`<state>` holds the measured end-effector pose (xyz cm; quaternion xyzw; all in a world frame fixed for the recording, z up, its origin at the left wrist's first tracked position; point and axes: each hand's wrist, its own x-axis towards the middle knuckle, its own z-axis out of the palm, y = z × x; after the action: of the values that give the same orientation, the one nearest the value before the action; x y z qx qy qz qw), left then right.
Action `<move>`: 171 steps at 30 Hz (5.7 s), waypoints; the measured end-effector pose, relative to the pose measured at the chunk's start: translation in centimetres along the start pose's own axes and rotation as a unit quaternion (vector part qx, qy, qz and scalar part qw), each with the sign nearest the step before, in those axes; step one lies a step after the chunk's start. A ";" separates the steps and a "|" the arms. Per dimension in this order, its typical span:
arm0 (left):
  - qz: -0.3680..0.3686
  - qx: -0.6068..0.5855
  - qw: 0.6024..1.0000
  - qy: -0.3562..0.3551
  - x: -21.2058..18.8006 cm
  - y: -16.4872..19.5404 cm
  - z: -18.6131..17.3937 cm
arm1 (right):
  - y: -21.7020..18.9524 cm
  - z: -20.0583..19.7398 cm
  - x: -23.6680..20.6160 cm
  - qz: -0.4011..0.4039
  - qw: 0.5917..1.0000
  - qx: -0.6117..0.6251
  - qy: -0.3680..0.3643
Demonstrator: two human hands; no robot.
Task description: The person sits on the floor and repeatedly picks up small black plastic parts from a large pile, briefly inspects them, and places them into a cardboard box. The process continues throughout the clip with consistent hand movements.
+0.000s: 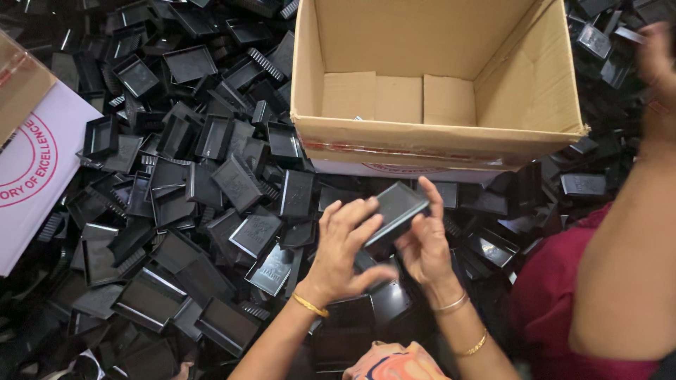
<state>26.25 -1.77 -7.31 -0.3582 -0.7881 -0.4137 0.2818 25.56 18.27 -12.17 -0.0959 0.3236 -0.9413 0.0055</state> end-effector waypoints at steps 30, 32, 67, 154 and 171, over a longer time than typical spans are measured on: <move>-0.443 0.280 0.817 -0.242 -5.8 -10.8 0.2 | 6.8 -0.4 9.9 0.096 0.602 -0.779 -0.147; -0.485 0.243 0.788 -0.292 -6.5 -9.8 -0.3 | 5.4 -0.7 8.5 -0.004 0.677 -0.728 -0.112; -0.187 -0.048 0.981 0.027 -3.7 -2.3 -0.3 | 3.3 2.0 0.5 0.002 0.989 -0.052 -0.137; -0.212 -0.204 0.953 0.071 -3.3 -2.0 -1.3 | 1.4 1.5 -0.6 0.064 0.970 -0.210 -0.100; -0.150 -0.120 0.981 -0.033 -1.1 0.0 -3.0 | 0.3 1.3 -0.4 0.112 0.986 -0.122 -0.018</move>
<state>27.29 -4.70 -6.61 -0.2807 -0.7865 -0.5307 0.1449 26.19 17.32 -11.43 -0.0756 0.4446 -0.8863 0.1049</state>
